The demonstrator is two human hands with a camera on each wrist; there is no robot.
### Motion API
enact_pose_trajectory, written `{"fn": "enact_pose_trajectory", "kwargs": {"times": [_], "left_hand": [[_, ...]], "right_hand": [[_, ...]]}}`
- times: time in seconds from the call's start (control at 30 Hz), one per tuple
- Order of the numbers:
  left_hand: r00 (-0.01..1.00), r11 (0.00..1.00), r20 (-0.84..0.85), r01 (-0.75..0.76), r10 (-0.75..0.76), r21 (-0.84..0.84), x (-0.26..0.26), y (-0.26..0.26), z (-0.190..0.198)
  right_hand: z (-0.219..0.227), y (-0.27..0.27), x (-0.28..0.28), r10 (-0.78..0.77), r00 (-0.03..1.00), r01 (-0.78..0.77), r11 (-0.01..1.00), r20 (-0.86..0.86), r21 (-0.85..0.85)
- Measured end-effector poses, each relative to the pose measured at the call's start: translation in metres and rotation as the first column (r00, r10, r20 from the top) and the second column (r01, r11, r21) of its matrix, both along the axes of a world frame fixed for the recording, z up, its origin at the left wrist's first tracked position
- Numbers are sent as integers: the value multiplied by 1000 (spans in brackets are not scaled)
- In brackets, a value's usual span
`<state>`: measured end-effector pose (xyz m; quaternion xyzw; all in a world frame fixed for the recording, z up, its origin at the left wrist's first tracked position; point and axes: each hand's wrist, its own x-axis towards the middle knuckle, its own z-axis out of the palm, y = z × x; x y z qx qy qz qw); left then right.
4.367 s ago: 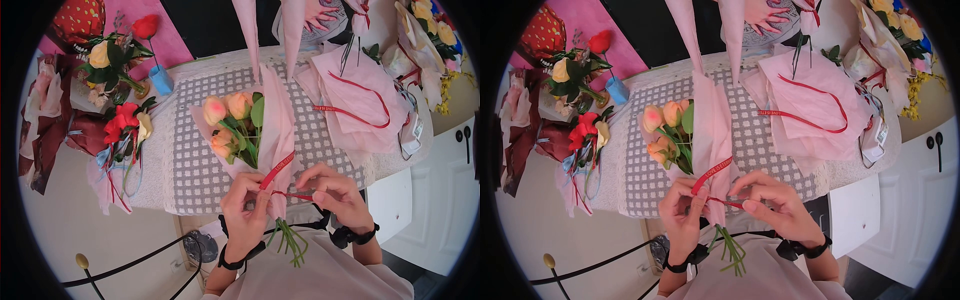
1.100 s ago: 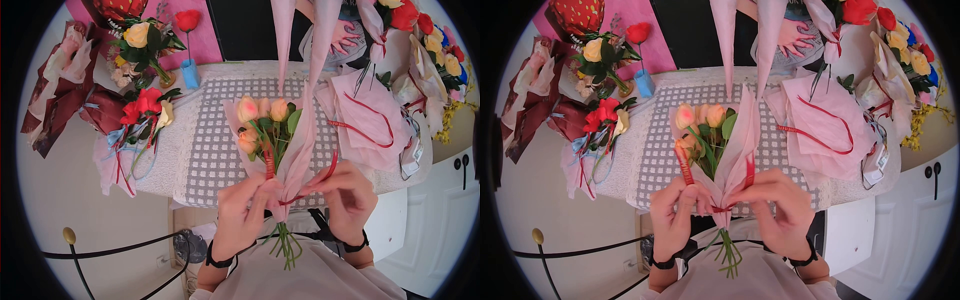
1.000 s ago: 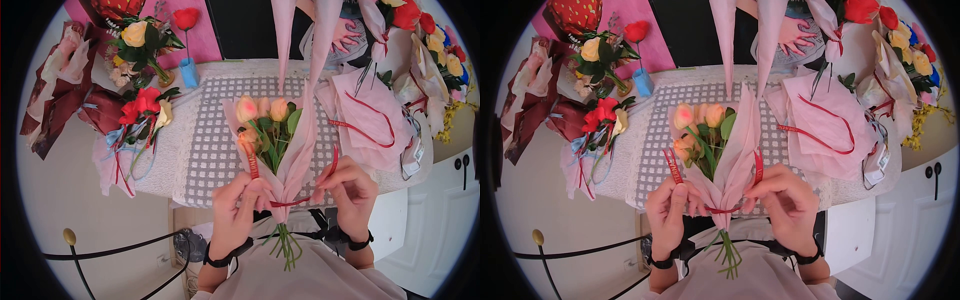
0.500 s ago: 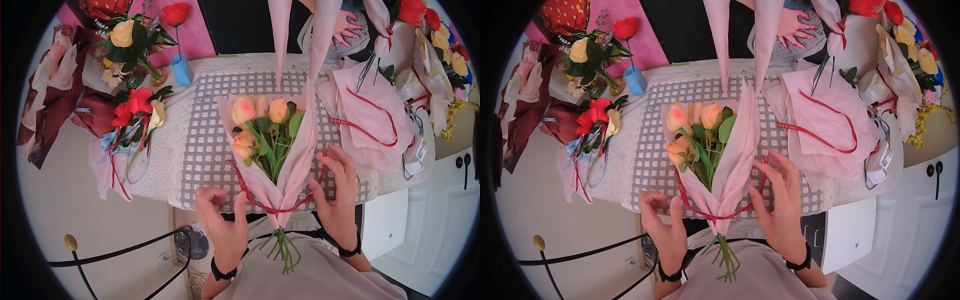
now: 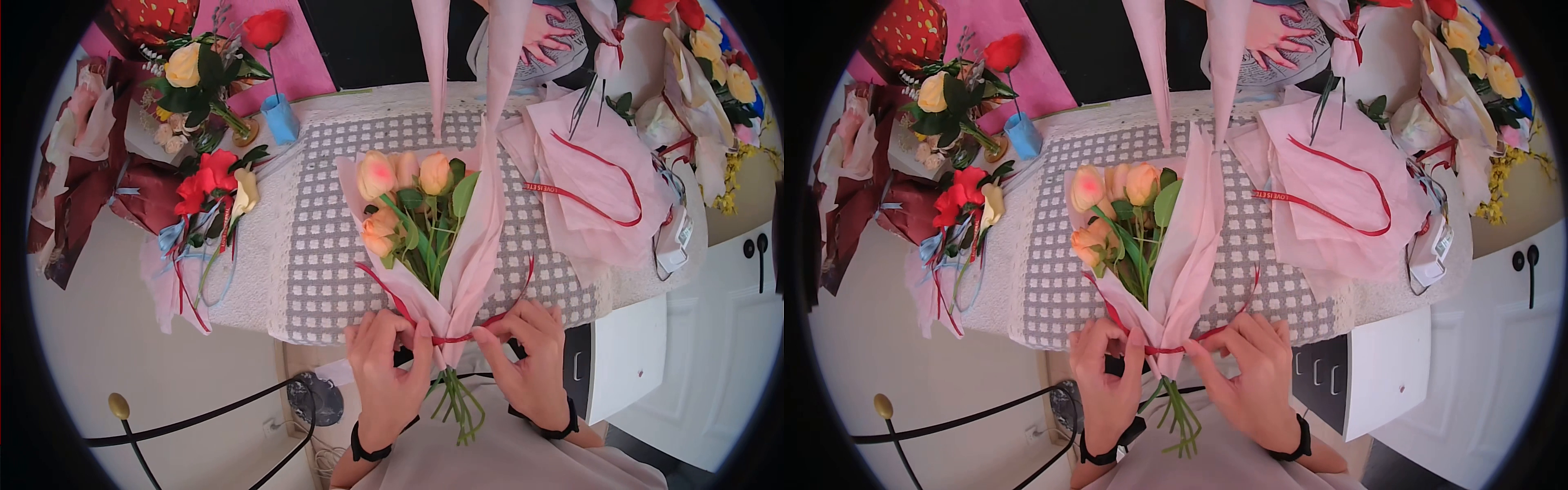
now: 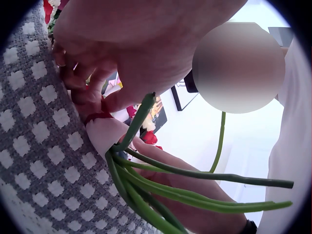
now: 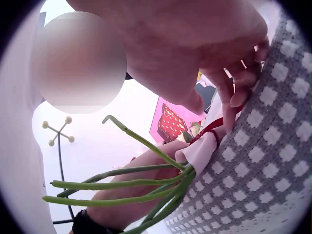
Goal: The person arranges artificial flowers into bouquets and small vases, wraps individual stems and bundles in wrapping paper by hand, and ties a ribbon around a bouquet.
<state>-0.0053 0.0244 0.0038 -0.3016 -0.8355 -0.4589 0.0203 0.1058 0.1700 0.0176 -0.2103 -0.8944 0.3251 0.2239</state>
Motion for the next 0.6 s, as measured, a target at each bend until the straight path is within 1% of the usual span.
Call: {"fn": "enact_pose_trajectory", "kwargs": {"times": [0.07,0.1,0.17,0.2,0.27,0.3,0.37,0.5,0.57,0.6], "left_hand": [[997,997,71,-33,28,69,2,0,0],[997,997,69,-39,34,68,3,0,-1],[996,990,84,-36,24,137,4,-1,-5],[996,989,85,-37,25,140,5,-1,-9],[988,973,157,-48,12,227,7,-3,-16],[987,972,157,-47,11,228,7,-2,-16],[974,929,228,-67,-19,365,10,0,-14],[975,924,210,-11,-75,382,9,-4,-16],[968,899,224,4,-114,438,7,-6,-18],[968,898,225,1,-111,439,6,-6,-17]], "right_hand": [[1,-6,-6,-55,998,52,994,-22,-98],[0,-7,-8,-49,999,46,994,-24,-99],[-1,-8,-10,-70,997,66,989,-23,-135],[0,-8,-11,-69,997,65,989,-22,-132],[2,-7,-12,-74,997,72,982,-5,-176],[1,-7,-12,-75,997,73,982,-5,-174],[-1,-8,-12,-92,995,81,974,-42,-211],[-5,-9,-10,-106,991,92,982,-80,-163],[-2,-12,-10,-160,984,141,967,-74,-211],[-2,-14,-11,-157,985,139,968,-74,-210]]}}
